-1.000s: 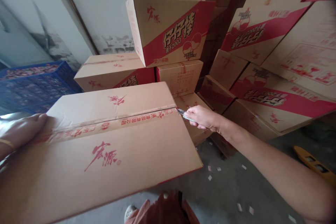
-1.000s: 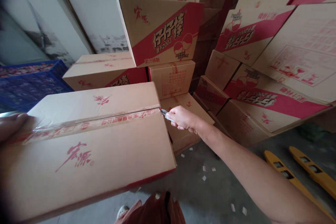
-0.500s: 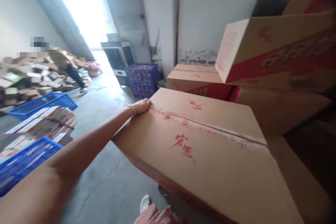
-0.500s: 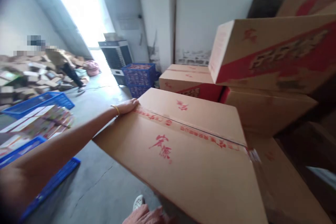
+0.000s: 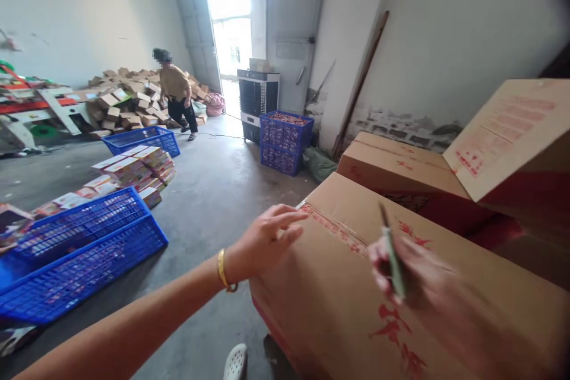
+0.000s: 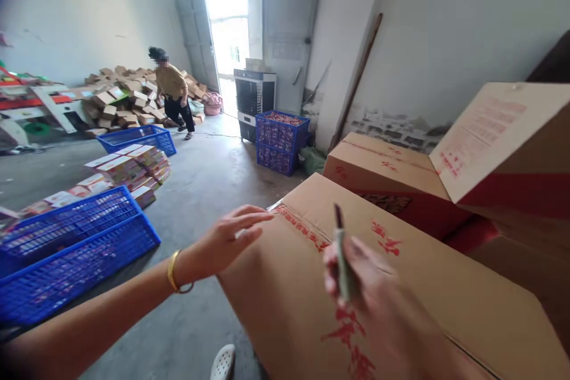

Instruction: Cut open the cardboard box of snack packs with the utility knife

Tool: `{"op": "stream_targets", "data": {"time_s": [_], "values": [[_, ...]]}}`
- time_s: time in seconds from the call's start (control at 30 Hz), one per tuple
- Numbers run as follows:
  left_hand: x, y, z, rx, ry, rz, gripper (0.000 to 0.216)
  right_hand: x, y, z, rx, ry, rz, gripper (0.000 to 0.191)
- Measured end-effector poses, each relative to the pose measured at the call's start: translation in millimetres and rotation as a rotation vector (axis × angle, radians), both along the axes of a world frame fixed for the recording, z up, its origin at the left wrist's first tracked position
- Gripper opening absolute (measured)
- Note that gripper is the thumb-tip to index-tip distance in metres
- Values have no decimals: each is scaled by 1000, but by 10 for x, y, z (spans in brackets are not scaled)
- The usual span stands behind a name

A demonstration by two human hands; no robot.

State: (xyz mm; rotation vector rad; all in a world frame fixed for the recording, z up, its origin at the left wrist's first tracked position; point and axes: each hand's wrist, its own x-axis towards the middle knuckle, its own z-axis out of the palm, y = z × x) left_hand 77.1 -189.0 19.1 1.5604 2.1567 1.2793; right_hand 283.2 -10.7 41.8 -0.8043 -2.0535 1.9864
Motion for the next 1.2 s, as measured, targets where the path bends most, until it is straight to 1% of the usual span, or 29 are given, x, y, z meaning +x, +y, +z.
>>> {"op": "stream_targets", "data": {"time_s": [0.07,0.1,0.17,0.23,0.27,0.3,0.37,0.4,0.43,0.47,0.5,0.53,0.57,0.6,0.63,0.67,0.73,0.8,0.9,1.0,1.1,1.2], "values": [[49,82,42,90,-206,-126,41,-519,-349,12,-302,8,5,46],[53,108,47,102,-333,-164,40,-732,-507,-10,-420,-4,5,43],[16,117,20,90,-644,-185,38,-1059,-753,-93,-568,-11,1,41],[-70,83,-34,55,-974,-172,37,-1275,-895,-188,-633,3,3,46],[-126,62,-60,49,-1101,-164,37,-1353,-931,-224,-643,9,12,51],[-192,47,-80,51,-1184,-158,39,-1418,-947,-248,-639,10,32,56],[-351,49,-97,72,-1233,-142,40,-1515,-917,-258,-575,-8,97,63],[-449,71,-97,106,-1224,-128,40,-1548,-871,-246,-494,-34,138,65],[-559,108,-94,152,-1212,-111,40,-1571,-804,-229,-360,-61,175,65],[-679,157,-94,196,-1201,-89,39,-1584,-716,-212,-166,-86,197,62],[-803,215,-100,216,-1192,-69,38,-1588,-612,-200,81,-103,187,57],[-926,281,-113,198,-1177,-57,35,-1587,-493,-197,354,-109,141,50],[-1038,349,-135,135,-1146,-60,30,-1581,-367,-209,620,-101,65,43],[-1134,418,-163,35,-1088,-77,26,-1573,-237,-238,850,-80,-26,37],[-1208,486,-194,-82,-1001,-99,22,-1566,-112,-282,1034,-50,-119,33],[-1260,549,-224,-199,-893,-128,21,-1559,2,-339,1178,-21,-197,30],[-1304,655,-263,-367,-662,-176,21,-1549,177,-469,1381,16,-269,27],[-1308,725,-260,-439,-480,-205,24,-1546,266,-574,1505,18,-280,27],[-1326,770,-199,-452,-344,-205,30,-1551,278,-627,1575,13,-271,27],[-1379,775,-147,-456,-297,-201,31,-1558,253,-600,1597,32,-282,27],[-1416,791,-129,-481,-280,-245,29,-1559,256,-582,1600,30,-288,27],[-1421,864,-110,-525,-258,-276,29,-1560,280,-587,1603,22,-269,28]]}}
